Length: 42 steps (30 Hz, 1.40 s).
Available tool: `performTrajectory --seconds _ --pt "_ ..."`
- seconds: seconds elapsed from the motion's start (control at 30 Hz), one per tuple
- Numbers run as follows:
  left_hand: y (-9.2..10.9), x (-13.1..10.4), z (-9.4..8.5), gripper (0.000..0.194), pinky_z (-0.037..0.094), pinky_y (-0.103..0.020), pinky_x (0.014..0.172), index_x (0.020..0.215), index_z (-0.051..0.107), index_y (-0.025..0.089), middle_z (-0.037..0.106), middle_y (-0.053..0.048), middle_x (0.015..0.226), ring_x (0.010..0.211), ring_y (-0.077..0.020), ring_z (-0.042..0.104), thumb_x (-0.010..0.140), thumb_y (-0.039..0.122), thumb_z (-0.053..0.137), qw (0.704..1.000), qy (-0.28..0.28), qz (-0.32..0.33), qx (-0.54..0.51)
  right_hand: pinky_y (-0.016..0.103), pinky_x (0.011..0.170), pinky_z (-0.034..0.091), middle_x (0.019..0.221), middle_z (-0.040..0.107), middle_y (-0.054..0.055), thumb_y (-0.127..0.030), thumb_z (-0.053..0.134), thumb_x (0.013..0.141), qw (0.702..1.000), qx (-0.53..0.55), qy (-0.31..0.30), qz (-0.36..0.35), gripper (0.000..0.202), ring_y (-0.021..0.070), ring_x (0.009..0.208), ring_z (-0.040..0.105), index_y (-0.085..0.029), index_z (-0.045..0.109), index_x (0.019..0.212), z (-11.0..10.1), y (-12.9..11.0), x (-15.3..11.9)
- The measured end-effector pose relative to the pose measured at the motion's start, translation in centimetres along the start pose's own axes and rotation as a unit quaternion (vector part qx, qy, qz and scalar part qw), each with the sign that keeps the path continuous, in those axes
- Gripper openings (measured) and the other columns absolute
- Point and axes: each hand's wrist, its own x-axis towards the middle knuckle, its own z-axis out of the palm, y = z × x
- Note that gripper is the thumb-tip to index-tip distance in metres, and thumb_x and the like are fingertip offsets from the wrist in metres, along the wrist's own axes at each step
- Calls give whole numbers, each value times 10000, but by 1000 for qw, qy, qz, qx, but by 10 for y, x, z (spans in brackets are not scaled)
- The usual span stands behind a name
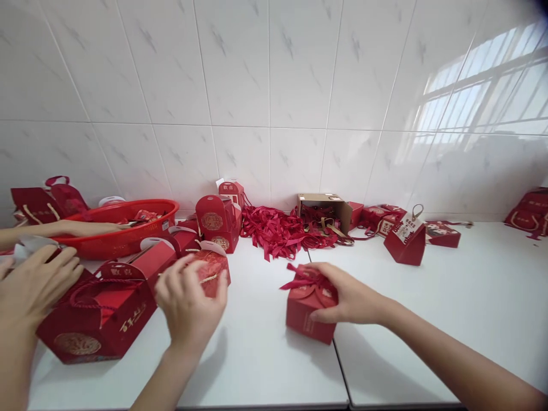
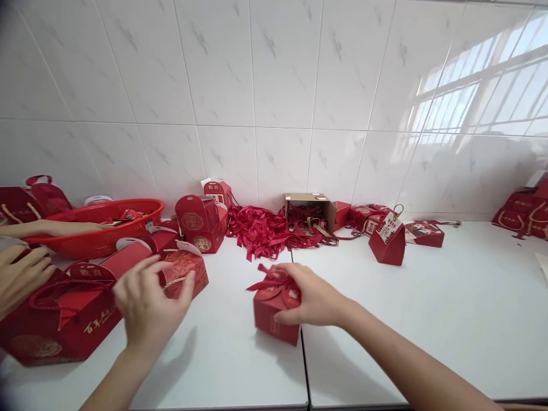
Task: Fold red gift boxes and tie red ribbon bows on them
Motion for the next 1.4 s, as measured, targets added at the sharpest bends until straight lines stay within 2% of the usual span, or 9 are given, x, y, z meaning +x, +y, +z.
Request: performTrajectory --seconds 0.1,0.2,0.3,0.5,0.63,0.73,0.97,1.2,1.4 --pt "-22 14 -7 286 403 -488 967 1049 498 201 581 -101 1102 1161 -331 494 823 350 588 996 1 -93 -5 439 979 425 1320 518 135 -408 692 696 988 -90 64 108 735 310 1195 508 -211 419 1349 -33 26 -3" --pt "-39 22 -6 396 427 -494 956 1059 514 190 593 -89 1078 1165 -359 488 748 391 655 989 -40 -143 -3 608 976 347 1423 377 248 -438 688 691 885 -293 206 296 793 463 1331 302 -142 403 1368 -59 59 -5" --pt "-49 23 3 539 430 -529 963 1123 507 163 562 -137 1149 1199 -394 461 711 467 674 984 -69 -165 -16 641 1011 279 1519 200 245 -465 637 749 831 -380 253 319 740 460 1405 120 -137 403 1370 -62 79 -6" --pt "-38 10 6 757 446 -542 979 1331 373 191 405 -172 1372 1236 -369 471 703 482 681 959 -169 -171 -148 520 1038 340 1472 359 189 -247 539 845 925 -313 142 160 480 370 1370 284 -137 500 1310 -16 74 24" --pt "-12 -14 -6 709 453 -494 1010 1384 300 232 378 -158 1446 1254 -328 486 795 444 634 886 -320 -162 -295 369 946 448 1242 606 113 -147 461 892 946 -273 128 119 317 240 1139 562 -180 615 1167 19 73 72" --pt "3 -38 -10 694 405 -436 1076 1452 234 292 284 -105 1531 1371 -310 347 860 437 567 838 -383 -138 -364 360 927 468 1245 596 97 -143 468 918 950 -250 148 112 289 212 1103 580 -186 604 1169 39 76 110" --pt "6 -77 2 661 131 -432 1191 1504 114 335 127 3 1592 1447 -262 162 928 485 402 817 -389 -157 -395 421 861 518 1222 570 90 -325 552 915 946 -223 170 159 323 211 1028 597 -178 549 1202 60 97 160" --pt "8 -77 0 809 265 -435 1147 1506 -12 317 181 -77 1575 1416 -275 260 898 437 509 774 -434 -172 -428 408 847 522 1198 581 86 -325 558 912 945 -217 131 206 310 206 1012 603 -174 559 1183 57 115 164" --pt "6 -78 0 819 221 -426 1163 1498 -55 339 112 -50 1592 1436 -263 203 907 402 509 782 -444 -145 -412 407 852 521 1206 578 85 -325 551 916 952 -179 143 202 304 204 1014 601 -183 559 1185 57 115 165"
